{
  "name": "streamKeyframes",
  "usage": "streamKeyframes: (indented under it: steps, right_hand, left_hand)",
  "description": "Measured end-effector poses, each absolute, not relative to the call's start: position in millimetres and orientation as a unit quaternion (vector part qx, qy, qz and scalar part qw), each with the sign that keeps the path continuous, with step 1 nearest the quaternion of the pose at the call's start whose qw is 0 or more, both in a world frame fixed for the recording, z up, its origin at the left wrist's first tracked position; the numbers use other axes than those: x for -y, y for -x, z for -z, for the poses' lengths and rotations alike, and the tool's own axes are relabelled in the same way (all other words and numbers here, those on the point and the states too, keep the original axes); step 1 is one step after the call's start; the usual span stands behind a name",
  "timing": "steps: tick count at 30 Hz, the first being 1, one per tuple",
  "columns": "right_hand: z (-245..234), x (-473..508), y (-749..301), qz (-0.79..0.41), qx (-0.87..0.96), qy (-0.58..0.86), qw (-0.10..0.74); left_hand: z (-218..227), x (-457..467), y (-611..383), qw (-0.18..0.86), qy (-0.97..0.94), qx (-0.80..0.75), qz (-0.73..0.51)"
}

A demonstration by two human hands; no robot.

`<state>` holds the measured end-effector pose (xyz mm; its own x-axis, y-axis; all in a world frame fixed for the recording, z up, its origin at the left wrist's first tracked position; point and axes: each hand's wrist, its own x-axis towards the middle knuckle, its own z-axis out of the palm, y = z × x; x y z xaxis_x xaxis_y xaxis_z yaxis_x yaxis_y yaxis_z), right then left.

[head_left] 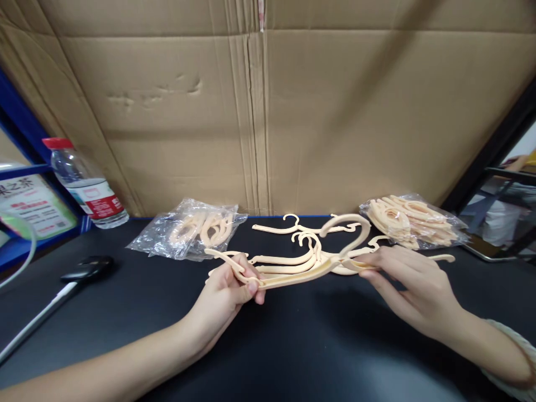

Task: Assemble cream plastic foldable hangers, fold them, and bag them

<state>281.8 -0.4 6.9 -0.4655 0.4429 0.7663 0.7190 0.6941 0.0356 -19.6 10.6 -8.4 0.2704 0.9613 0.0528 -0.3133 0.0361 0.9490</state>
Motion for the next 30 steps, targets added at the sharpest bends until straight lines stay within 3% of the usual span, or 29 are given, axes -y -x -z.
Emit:
streamKeyframes:
  steps: [8,13,18,22,26,30]
  right_hand:
    - [-0.3,0.2,-283.8,0.163,0.805,0.429,0.376]
    - [-3.3,-0.9,-282.7,0.134,0.783,0.478,0.374]
    - [-10.0,-0.7,-282.8,0.106,0.786,0.470,0.388]
    - [-9.1,0.5,-280.4,0.038,0.817,0.471,0.331]
    - [-4.2,-1.7,-278.9,0.028,0.855,0.450,0.255]
    - [0.2,-5.7,-280.4,0.034,0.866,0.434,0.244]
  left_hand:
    - [6.1,-6.5,20.4,0.628,-0.485,-0.357,-0.493]
    - [6.2,-6.3,20.2,0.573,-0.594,-0.343,-0.448]
    - [-2.8,10.7,17.8,0.387,-0.850,-0.237,-0.269]
    - [-3.6,22.4,17.1,0.183,-0.959,-0.113,-0.185]
    - [-0.4,21.2,17.6,0.125,-0.966,-0.134,-0.181]
    - [-1.7,20.0,17.3,0.097,-0.964,-0.155,-0.191]
